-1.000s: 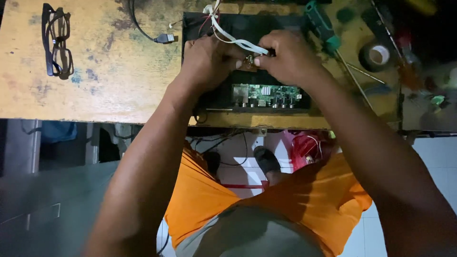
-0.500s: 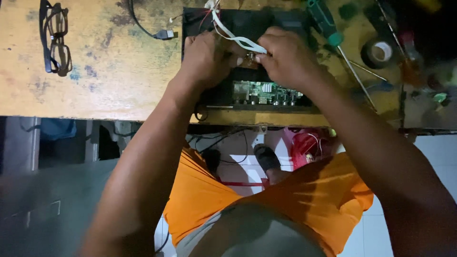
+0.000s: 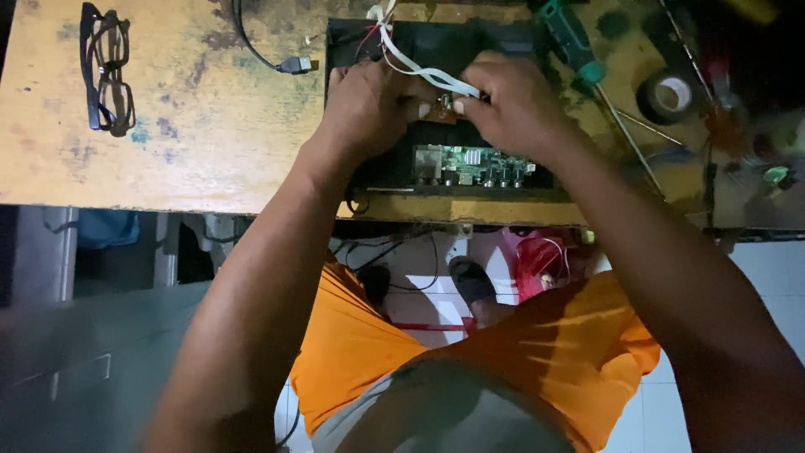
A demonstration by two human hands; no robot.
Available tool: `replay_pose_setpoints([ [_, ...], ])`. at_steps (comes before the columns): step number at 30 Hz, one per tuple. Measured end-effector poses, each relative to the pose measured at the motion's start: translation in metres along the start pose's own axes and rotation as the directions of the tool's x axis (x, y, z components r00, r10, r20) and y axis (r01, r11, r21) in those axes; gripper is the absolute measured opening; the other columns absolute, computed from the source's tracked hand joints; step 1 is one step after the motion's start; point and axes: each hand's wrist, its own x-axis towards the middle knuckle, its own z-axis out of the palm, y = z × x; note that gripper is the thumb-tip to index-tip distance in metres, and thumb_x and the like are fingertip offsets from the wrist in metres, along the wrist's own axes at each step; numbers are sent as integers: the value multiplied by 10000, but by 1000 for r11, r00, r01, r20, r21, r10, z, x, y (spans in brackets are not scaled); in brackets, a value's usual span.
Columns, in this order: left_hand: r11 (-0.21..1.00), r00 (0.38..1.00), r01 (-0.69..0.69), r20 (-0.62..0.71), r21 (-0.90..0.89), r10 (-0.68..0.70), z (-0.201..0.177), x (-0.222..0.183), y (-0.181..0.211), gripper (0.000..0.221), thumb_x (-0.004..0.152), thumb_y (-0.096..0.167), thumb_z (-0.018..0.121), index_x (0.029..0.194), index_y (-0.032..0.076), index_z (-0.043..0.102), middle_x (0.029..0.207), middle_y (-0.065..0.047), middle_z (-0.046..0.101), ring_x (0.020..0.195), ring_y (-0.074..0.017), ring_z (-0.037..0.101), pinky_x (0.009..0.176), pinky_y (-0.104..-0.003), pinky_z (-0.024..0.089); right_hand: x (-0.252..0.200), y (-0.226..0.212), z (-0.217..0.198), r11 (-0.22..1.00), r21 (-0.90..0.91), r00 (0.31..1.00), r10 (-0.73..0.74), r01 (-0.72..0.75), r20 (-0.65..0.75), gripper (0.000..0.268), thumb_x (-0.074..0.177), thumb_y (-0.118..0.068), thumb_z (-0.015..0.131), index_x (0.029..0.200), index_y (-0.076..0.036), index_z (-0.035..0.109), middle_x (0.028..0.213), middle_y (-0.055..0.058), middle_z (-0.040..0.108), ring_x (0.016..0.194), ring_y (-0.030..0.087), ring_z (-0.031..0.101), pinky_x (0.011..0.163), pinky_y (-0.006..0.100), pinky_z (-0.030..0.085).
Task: Removing a circuit board from an electronic device by unscrewing fasteners and disconnecting wires.
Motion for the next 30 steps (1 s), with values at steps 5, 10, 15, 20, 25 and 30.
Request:
replay_pose_setpoints([
  [5, 1000, 999, -5, -46, -3, 5, 9, 1, -3, 92, 871, 242, 769, 898, 320, 810, 893, -56, 741, 884, -399, 660, 681, -515, 345, 3, -16, -4, 993, -103, 995, 70, -62, 73, 211, 1044, -87, 693, 899, -21, 556, 906, 111, 489, 759, 279, 482, 627, 454, 356],
  [10, 1000, 1000, 12, -14, -5, -13, 1, 3, 1, 42, 894, 386, 774, 913, 395, 810, 967, -81, 757, 964, -419, 653, 744, -530, 354, -1, -14, -8, 995, -63, 995, 84, -80, 53, 159, 1036, -119, 691, 933, -24, 615, 876, 116, 513, 752, 265, 493, 618, 429, 365],
  [15, 1000, 1000, -22, -9, 6, 22, 5, 2, -4, 119, 900, 331, 791, 974, 417, 827, 984, 13, 784, 926, -336, 690, 768, -507, 367, -2, -24, -10, 980, -49, 976, 197, -193, 92, 98, 1043, -115, 682, 990, -42, 644, 924, 97, 545, 775, 244, 505, 655, 407, 416],
  [20, 997, 997, 72, 4, 19, -72, 11, 3, -2, 68, 873, 321, 779, 837, 378, 774, 887, 8, 724, 913, -347, 666, 762, -494, 329, 0, -23, -7, 984, -168, 991, 76, -58, 106, 227, 1041, -90, 691, 897, -43, 522, 908, 103, 469, 764, 255, 454, 625, 425, 363],
  [25, 996, 991, 62, 115, 66, -70, 0, 3, 5, 146, 919, 335, 711, 1020, 393, 800, 1047, -99, 761, 1016, -444, 659, 847, -579, 352, -5, 5, 0, 992, -124, 998, -20, 27, 57, 181, 1050, -161, 661, 950, -30, 586, 890, 116, 489, 765, 288, 479, 634, 454, 349],
  [30, 995, 998, -68, -16, 74, 69, 8, 3, -10, 108, 911, 353, 743, 997, 360, 808, 924, -10, 800, 854, -339, 738, 685, -498, 434, 3, -16, -10, 982, -94, 981, 172, -164, 86, 154, 1039, -166, 665, 1017, -14, 677, 943, 131, 568, 811, 309, 557, 670, 465, 413],
])
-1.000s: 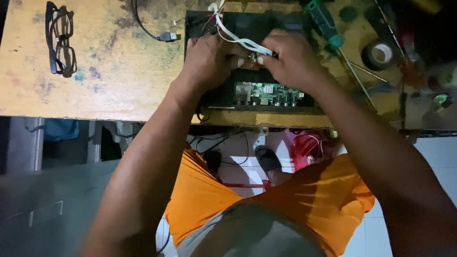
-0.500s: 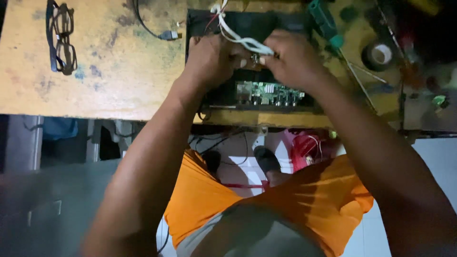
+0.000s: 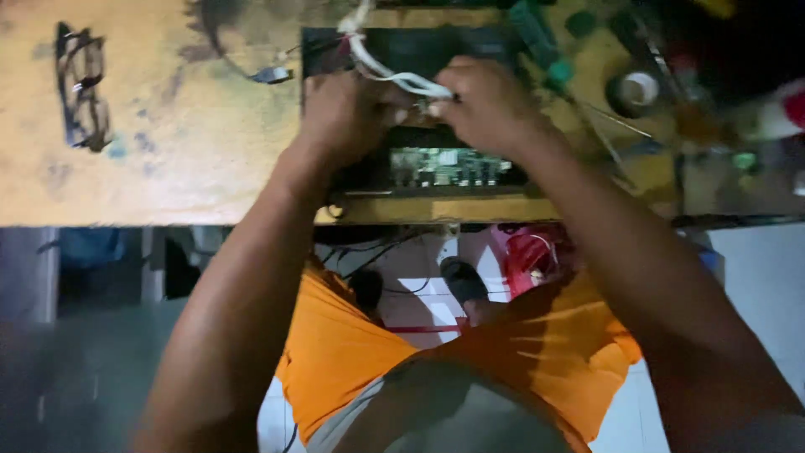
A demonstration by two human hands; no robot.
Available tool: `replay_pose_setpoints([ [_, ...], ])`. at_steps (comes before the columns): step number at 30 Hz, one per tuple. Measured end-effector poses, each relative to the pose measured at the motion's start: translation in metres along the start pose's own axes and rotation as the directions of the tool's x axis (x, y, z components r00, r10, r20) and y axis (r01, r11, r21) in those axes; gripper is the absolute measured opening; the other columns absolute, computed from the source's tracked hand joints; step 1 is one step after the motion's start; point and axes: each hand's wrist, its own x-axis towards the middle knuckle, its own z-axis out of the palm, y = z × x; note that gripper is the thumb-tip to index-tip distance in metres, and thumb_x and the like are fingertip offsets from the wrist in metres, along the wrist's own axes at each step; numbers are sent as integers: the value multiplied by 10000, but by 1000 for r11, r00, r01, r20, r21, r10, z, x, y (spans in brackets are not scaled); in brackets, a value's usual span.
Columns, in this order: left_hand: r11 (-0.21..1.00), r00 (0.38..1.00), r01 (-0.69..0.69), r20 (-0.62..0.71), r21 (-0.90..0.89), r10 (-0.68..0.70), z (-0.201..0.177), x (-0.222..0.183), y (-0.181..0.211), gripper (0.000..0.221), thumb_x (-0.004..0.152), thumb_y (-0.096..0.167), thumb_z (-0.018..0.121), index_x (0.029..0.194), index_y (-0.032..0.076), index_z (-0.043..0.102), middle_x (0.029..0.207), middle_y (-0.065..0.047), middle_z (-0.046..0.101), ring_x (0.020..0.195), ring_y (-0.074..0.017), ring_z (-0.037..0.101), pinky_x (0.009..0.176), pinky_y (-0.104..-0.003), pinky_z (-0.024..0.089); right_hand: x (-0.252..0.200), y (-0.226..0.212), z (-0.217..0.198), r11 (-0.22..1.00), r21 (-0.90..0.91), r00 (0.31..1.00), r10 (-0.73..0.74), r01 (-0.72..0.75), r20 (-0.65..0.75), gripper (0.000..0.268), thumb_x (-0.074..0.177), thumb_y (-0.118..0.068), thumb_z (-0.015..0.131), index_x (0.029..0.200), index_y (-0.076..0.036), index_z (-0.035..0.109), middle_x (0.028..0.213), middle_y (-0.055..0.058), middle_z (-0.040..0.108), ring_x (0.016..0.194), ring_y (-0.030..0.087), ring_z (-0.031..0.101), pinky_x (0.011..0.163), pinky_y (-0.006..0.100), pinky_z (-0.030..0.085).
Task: Removing a circuit board from an electronic device by unscrewing fasteners and disconnecting wires.
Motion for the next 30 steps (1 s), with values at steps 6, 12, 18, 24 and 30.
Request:
replay_pose_setpoints([
  [6, 973, 945, 213, 234, 87, -228, -6, 9, 5, 208, 919, 418, 700, 1095, 456, 806, 959, -138, 779, 927, -403, 728, 751, -503, 456, -72, -29, -59, 990, 120, 976, 103, -81, -191, 356, 1057, -182, 589, 1382, -38, 603, 1288, 196, 601, 1089, 348, 629, 812, 458, 522],
  [12, 982, 967, 187, 173, 28, -189, -8, 4, 11, 187, 971, 351, 746, 1115, 450, 813, 957, -77, 795, 852, -397, 732, 696, -537, 441, -163, 8, -113, 726, 139, 691, 685, -673, -232, 278, 1031, -151, 678, 1294, -66, 704, 1192, 159, 718, 1058, 284, 678, 805, 442, 556],
  [18, 985, 972, 149, 173, 82, -162, -2, 4, 0, 146, 964, 360, 750, 1083, 403, 823, 877, -123, 770, 760, -390, 721, 618, -493, 426, -217, 65, -90, 977, -138, 975, 137, -162, -174, 376, 901, -294, 797, 1128, 2, 747, 1197, 181, 679, 1092, 347, 646, 821, 480, 521],
  [24, 996, 999, 28, 27, 81, -30, 19, -4, -22, 166, 935, 235, 713, 778, 198, 676, 672, -90, 637, 558, -334, 611, 506, -469, 343, -223, 68, -72, 883, -454, 992, 79, -116, -98, 813, 678, -598, 854, 1331, -136, 706, 1324, 186, 526, 1223, 409, 543, 987, 547, 485],
  [30, 989, 985, 118, 115, 90, -128, 8, 5, -8, 198, 925, 453, 705, 1076, 400, 823, 840, -120, 769, 757, -379, 720, 591, -510, 411, -207, 57, -76, 893, -369, 944, 314, -258, 99, 566, 744, -428, 837, 1199, -108, 734, 1265, 145, 630, 1193, 367, 587, 933, 488, 513],
])
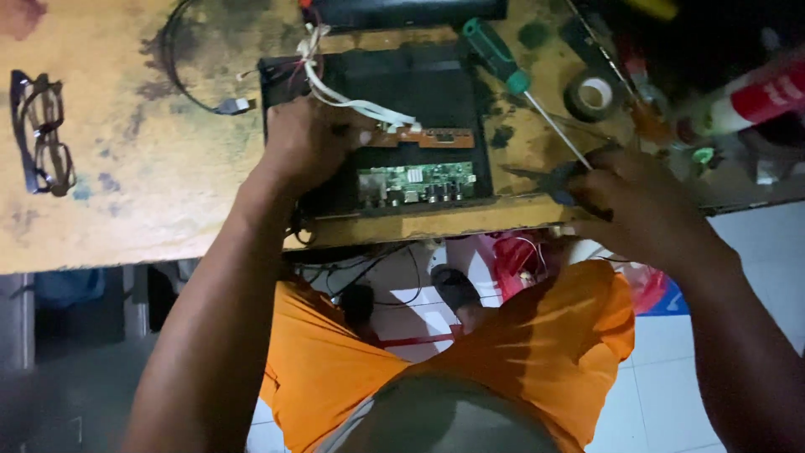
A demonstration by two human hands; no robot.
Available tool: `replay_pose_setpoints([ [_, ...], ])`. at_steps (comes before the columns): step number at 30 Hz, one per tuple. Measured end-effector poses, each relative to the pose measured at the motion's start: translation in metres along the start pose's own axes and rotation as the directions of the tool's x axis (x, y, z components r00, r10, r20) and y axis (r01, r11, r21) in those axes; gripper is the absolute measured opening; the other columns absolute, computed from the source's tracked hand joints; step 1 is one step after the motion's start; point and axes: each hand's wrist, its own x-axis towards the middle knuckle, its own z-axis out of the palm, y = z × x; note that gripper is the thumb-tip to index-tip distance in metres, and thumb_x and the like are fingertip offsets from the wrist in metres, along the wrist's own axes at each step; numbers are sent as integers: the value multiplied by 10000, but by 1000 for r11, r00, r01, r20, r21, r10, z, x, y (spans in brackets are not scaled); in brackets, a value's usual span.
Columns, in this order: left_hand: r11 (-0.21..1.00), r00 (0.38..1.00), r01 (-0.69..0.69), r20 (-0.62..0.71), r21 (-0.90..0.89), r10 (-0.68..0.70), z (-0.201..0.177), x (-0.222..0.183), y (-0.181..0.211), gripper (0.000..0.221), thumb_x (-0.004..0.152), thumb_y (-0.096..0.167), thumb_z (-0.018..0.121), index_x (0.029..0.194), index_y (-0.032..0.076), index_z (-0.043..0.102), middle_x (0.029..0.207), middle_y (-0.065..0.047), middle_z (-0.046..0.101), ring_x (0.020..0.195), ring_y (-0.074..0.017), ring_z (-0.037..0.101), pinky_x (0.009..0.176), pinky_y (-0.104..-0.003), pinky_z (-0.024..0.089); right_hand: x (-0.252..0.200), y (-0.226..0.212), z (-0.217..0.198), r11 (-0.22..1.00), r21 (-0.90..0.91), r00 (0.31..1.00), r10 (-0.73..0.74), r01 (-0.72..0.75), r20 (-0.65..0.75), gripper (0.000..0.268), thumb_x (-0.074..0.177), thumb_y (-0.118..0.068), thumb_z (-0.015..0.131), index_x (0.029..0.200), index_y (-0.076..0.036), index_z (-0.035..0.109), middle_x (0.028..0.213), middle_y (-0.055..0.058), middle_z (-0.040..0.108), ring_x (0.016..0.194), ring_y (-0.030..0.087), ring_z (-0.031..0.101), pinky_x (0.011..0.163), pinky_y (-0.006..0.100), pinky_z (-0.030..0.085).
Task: Removing a circuit board from an electronic device by unscrewing fasteners and disconnecting wires.
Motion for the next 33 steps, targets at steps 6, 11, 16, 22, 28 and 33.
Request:
replay_pose_setpoints([
  [6, 984, 996, 70, 59, -161, -62, -20, -4, 19, 173, 965, 326, 729, 1045, 450, 820, 1008, 39, 803, 889, -291, 723, 757, -462, 379, -5, -10, -7, 989, 17, 987, 144, -145, 69, 443, 850, -371, 710, 1229, -146, 751, 1368, 193, 586, 1306, 393, 506, 1020, 523, 461],
  [11, 990, 996, 71, 57, -125, -64, -17, -5, 16, 181, 938, 350, 706, 1025, 467, 815, 966, -38, 766, 884, -380, 686, 721, -495, 380, -13, 2, -4, 999, -2, 991, -37, 37, -127, 477, 797, -337, 724, 1137, -9, 659, 1343, 216, 592, 1270, 389, 542, 947, 506, 476],
  [16, 986, 986, 117, 136, -119, -100, -25, -4, 24, 181, 1000, 322, 687, 1003, 453, 812, 919, -16, 769, 834, -353, 690, 797, -511, 380, -14, -3, -14, 980, 170, 986, 128, -108, -109, 413, 801, -192, 735, 1161, 1, 683, 1399, 225, 522, 1249, 386, 518, 893, 511, 492],
  [22, 984, 995, 70, 80, -163, -58, -23, -6, 21, 184, 988, 302, 705, 966, 446, 818, 940, 15, 771, 881, -331, 697, 771, -493, 358, -20, 18, 2, 933, 338, 942, -2, 123, -337, 322, 847, -127, 775, 1092, 38, 646, 1305, 236, 569, 1211, 374, 581, 929, 464, 481],
  [28, 997, 1000, -11, -6, -72, 11, -14, -4, 14, 217, 958, 300, 662, 962, 456, 813, 800, 3, 731, 738, -334, 680, 600, -479, 350, -19, 14, 16, 629, 734, 919, 76, 258, -388, 347, 1059, -280, 526, 1319, -54, 571, 1287, 124, 630, 1224, 273, 623, 1019, 407, 523],
  [33, 987, 995, 65, 80, -144, -54, -18, -4, 17, 170, 985, 353, 696, 1066, 442, 816, 1005, 40, 795, 910, -294, 707, 761, -473, 366, -3, -7, 2, -452, 830, 831, -282, 326, -480, 477, 1102, -284, 656, 1551, -135, 594, 1397, 82, 712, 1281, 247, 669, 1171, 489, 500],
])
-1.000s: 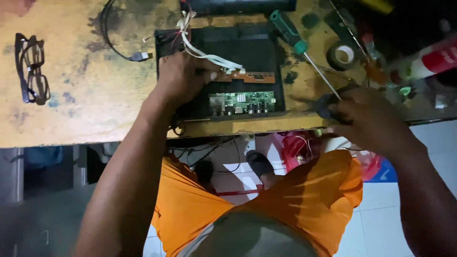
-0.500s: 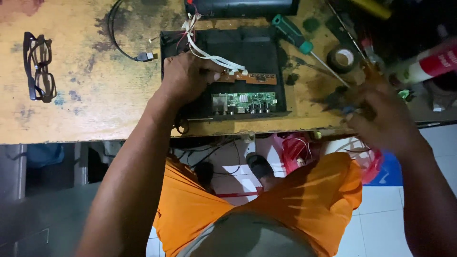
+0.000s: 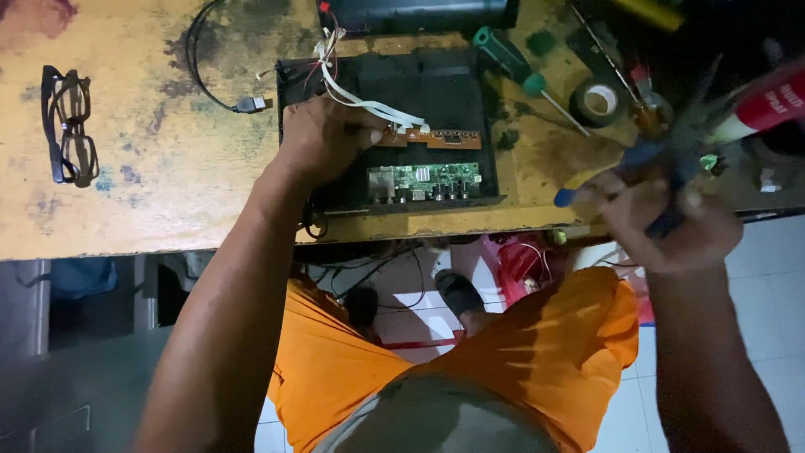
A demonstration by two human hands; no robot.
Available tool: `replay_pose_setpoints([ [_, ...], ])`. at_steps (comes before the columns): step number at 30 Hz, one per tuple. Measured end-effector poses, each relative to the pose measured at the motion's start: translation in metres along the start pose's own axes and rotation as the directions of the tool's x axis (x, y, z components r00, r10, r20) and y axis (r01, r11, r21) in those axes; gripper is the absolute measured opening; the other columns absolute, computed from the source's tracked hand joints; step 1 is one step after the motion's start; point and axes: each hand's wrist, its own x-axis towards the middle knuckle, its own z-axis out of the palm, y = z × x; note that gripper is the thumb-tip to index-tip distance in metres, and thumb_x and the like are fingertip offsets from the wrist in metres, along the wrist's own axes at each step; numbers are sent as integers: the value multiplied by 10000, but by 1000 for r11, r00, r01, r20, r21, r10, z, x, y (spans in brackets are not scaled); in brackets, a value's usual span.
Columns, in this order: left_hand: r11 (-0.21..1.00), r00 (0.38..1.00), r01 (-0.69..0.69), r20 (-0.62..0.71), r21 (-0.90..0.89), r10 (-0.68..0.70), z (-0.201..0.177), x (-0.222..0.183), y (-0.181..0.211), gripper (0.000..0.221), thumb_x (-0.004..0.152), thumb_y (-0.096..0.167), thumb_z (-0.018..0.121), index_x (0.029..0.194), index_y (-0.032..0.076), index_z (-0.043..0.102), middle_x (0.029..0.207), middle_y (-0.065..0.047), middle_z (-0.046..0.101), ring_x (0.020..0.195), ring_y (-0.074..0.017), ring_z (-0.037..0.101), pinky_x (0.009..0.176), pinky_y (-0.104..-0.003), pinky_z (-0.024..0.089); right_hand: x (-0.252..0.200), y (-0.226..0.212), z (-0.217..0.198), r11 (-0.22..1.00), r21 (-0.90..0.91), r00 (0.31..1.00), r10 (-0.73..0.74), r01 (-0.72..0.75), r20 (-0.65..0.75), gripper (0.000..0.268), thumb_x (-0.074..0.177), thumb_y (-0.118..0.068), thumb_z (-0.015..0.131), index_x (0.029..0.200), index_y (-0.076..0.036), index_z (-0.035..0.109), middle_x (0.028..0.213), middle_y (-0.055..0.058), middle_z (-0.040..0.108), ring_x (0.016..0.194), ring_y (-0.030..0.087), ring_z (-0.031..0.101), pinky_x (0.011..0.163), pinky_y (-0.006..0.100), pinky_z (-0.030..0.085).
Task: Removing a circuit board from an electronic device by unscrewing fasteners and disconnecting wires.
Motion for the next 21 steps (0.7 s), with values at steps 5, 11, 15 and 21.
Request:
replay_pose_setpoints([
  [5, 1000, 1000, -9, -6, -17, 9, -3, -3, 5, 161, 977, 317, 691, 1016, 404, 820, 970, 18, 794, 895, -327, 704, 758, -486, 341, -11, 18, -1, 972, 228, 993, 78, -57, -84, 331, 992, -107, 572, 1249, -157, 775, 1475, 81, 624, 1468, 395, 465, 1236, 667, 329],
  [11, 1000, 1000, 8, 27, -10, -7, -8, -3, 8, 181, 986, 306, 671, 947, 435, 792, 889, 32, 737, 853, -309, 667, 761, -463, 334, 10, 11, 18, 999, 35, 1000, -29, 29, -2, 464, 977, -190, 570, 1397, -268, 751, 1436, -73, 681, 1434, 224, 483, 1259, 546, 296],
  [15, 994, 997, -67, -30, -88, 65, -4, -3, 3, 198, 963, 192, 717, 941, 358, 823, 867, 37, 779, 759, -227, 705, 592, -417, 416, 28, -5, 55, 997, -40, 997, -70, 69, -28, 330, 996, -242, 604, 1295, -278, 742, 1598, 22, 514, 1489, 248, 418, 1261, 526, 284],
  [21, 995, 994, -95, -59, 32, 97, 3, -4, -2, 211, 985, 257, 689, 885, 423, 772, 754, 59, 689, 708, -291, 651, 681, -474, 354, 81, -15, 110, 213, -485, 521, 168, -848, -837, 261, 939, -323, 697, 1143, -171, 638, 1137, 2, 675, 1053, 178, 647, 860, 407, 539],
])
